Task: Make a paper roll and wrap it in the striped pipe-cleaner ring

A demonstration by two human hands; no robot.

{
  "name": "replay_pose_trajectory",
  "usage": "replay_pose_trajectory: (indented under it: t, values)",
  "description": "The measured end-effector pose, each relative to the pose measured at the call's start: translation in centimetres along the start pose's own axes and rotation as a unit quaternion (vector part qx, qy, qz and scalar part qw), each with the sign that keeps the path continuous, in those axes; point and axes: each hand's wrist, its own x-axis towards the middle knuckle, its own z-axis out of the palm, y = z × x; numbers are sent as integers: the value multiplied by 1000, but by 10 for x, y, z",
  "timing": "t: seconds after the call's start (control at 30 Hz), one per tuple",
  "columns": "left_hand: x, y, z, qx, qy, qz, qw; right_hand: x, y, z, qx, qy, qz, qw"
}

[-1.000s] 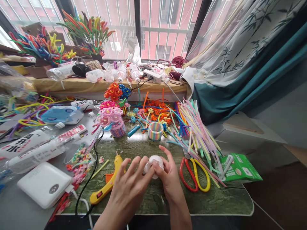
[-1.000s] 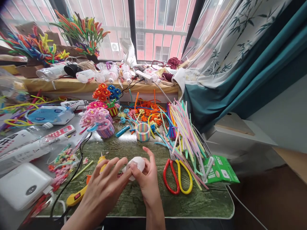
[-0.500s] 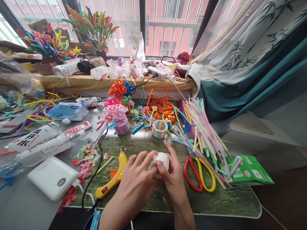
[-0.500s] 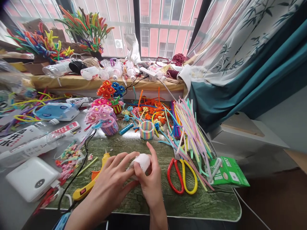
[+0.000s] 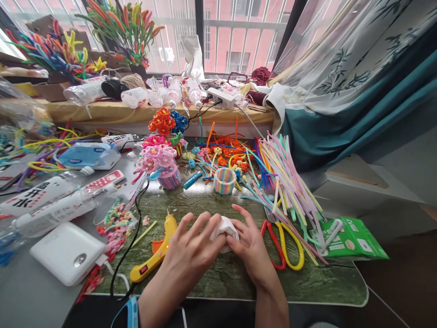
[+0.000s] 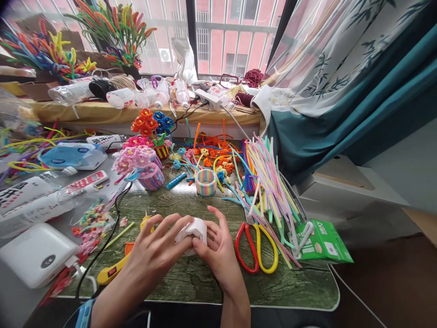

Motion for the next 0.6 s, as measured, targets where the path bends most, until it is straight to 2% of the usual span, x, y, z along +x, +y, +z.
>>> replay_pose_trajectory:
  t: [0.23, 0.4, 0.5, 0.6]
  values:
    - [2, -1, -4, 1, 2, 17, 1000, -3, -2, 5, 15, 50, -10, 999]
    - [6, -1, -9, -13, 0, 22, 1000, -5, -5, 7, 30, 58, -26, 998]
    - [8, -3, -11, -10, -26, 22, 999, -2, -2, 6, 34, 57, -37, 997]
    - [9, -6, -14, -3, -76, 25, 997, 1, 0, 6, 25, 43, -36, 998]
